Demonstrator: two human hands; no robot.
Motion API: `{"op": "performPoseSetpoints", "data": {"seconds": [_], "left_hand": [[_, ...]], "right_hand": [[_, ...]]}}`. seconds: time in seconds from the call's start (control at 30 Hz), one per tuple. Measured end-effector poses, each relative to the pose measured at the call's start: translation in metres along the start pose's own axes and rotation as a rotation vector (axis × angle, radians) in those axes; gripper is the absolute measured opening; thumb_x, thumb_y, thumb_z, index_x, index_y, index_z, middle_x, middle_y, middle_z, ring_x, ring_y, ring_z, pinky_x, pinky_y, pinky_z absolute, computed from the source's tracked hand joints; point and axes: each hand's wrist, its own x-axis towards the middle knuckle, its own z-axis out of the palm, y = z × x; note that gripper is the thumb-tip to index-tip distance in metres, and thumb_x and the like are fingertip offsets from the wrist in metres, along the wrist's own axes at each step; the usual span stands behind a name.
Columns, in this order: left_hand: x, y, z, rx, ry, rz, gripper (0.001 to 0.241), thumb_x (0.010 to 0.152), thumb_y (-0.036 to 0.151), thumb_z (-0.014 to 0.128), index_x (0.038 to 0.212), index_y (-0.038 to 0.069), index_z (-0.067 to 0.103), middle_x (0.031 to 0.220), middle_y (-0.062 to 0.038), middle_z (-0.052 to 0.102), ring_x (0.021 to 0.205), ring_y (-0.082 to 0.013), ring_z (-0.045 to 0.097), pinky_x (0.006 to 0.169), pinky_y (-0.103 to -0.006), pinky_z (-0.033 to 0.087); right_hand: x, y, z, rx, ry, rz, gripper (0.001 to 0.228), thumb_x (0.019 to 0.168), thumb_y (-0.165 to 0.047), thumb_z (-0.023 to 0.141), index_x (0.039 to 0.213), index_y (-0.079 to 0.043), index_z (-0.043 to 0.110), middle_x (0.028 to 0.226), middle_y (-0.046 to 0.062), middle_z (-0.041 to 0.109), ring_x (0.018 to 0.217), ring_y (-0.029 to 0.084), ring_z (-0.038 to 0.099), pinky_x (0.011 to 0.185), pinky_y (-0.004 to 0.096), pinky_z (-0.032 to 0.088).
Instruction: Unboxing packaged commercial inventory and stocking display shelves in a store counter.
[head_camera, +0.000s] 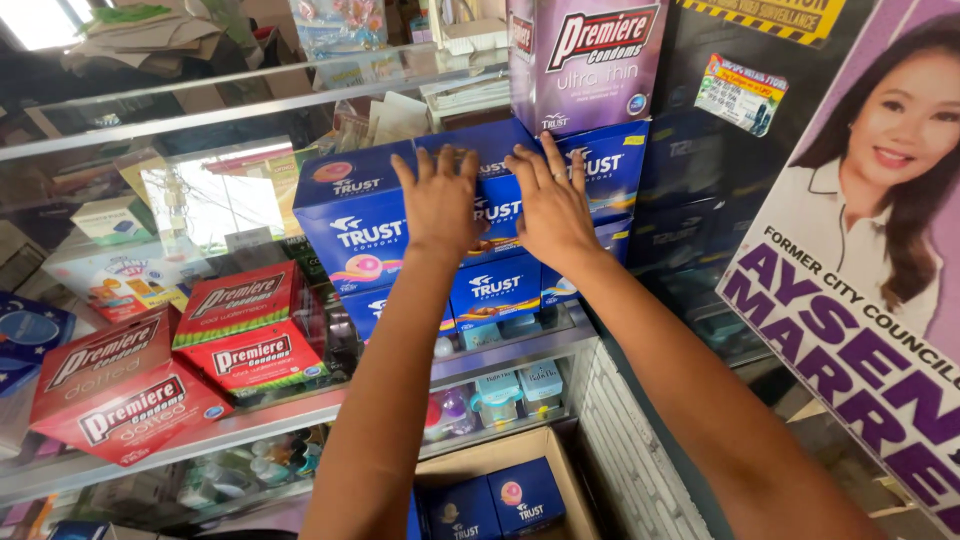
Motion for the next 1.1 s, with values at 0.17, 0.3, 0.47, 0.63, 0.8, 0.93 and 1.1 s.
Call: {"op": "performPoseSetpoints", "data": {"seconds": [0.17, 0.3, 0.47, 0.63, 0.8, 0.93, 1.1], "left_hand": [[-0.030, -0.011, 0.000, -0.091, 0.075, -0.019, 0.101, 0.060, 0.036, 0.094, 0.149, 0.026, 0.047, 0.155, -0.010, 0.044, 0.142, -0.0427, 0.037, 0.114, -0.0724, 0.019], [-0.061, -0.004, 0.006, -0.165, 0.301, 0.080, 0.092, 0.070, 0.028, 0.090, 0.152, 0.027, 0.048, 0.159, -0.010, 0.043, 0.145, -0.0473, 0.036, 0.116, -0.0681, 0.024], [-0.102, 0.006, 0.009, -0.344, 0.503, 0.172, 0.086, 0.082, 0.017, 0.086, 0.157, 0.027, 0.046, 0.167, -0.013, 0.036, 0.151, -0.0516, 0.034, 0.123, -0.0562, 0.035], [-0.121, 0.012, 0.027, -0.925, 0.526, 0.013, 0.110, 0.073, 0.006, 0.087, 0.161, 0.008, 0.021, 0.166, -0.028, 0.021, 0.148, -0.0507, 0.036, 0.118, -0.0487, 0.041], [-0.131, 0.011, 0.028, -0.871, 0.480, 0.036, 0.113, 0.070, -0.011, 0.077, 0.164, 0.006, 0.017, 0.167, -0.024, 0.030, 0.152, -0.0454, 0.036, 0.121, -0.0445, 0.043], [-0.147, 0.013, 0.013, -0.854, 0.537, 0.082, 0.116, 0.068, -0.014, 0.077, 0.165, 0.010, 0.019, 0.169, -0.024, 0.028, 0.152, -0.0423, 0.042, 0.121, -0.0420, 0.046], [-0.222, 0.020, -0.002, -0.981, 0.495, 0.063, 0.115, 0.074, -0.011, 0.080, 0.166, 0.018, 0.018, 0.171, -0.020, 0.026, 0.152, -0.0401, 0.044, 0.113, -0.0372, 0.052]], "right_hand": [[-0.014, -0.002, -0.002, 0.029, 0.096, -0.042, 0.073, 0.071, -0.004, 0.079, 0.139, -0.006, 0.054, 0.151, 0.012, 0.046, 0.151, 0.040, 0.029, 0.120, 0.063, 0.024], [-0.033, -0.001, -0.008, 0.367, 0.243, 0.012, 0.075, 0.070, -0.002, 0.085, 0.136, -0.010, 0.049, 0.149, 0.017, 0.041, 0.141, 0.042, 0.042, 0.111, 0.056, 0.042], [-0.064, 0.025, 0.018, 1.033, 0.218, 0.311, 0.104, 0.065, 0.001, 0.088, 0.149, -0.017, 0.029, 0.155, 0.011, 0.038, 0.131, 0.031, 0.056, 0.094, 0.045, 0.059], [-0.089, 0.024, 0.024, 1.324, -0.047, 0.470, 0.110, 0.066, 0.008, 0.085, 0.156, -0.016, 0.027, 0.145, 0.007, 0.055, 0.127, 0.020, 0.060, 0.100, 0.036, 0.056], [-0.107, 0.021, 0.028, 1.436, -0.025, 0.437, 0.086, 0.073, 0.010, 0.084, 0.149, -0.003, 0.045, 0.133, 0.012, 0.062, 0.122, 0.022, 0.063, 0.103, 0.037, 0.055], [-0.129, 0.012, 0.006, 1.699, 0.055, 0.368, 0.084, 0.077, 0.000, 0.079, 0.152, -0.002, 0.042, 0.136, 0.012, 0.062, 0.128, 0.025, 0.061, 0.112, 0.040, 0.047], [-0.171, -0.040, -0.059, 1.856, 0.092, 0.386, 0.070, 0.095, -0.022, 0.073, 0.153, 0.001, 0.040, 0.145, 0.010, 0.060, 0.137, 0.023, 0.057, 0.121, 0.041, 0.041]]}}
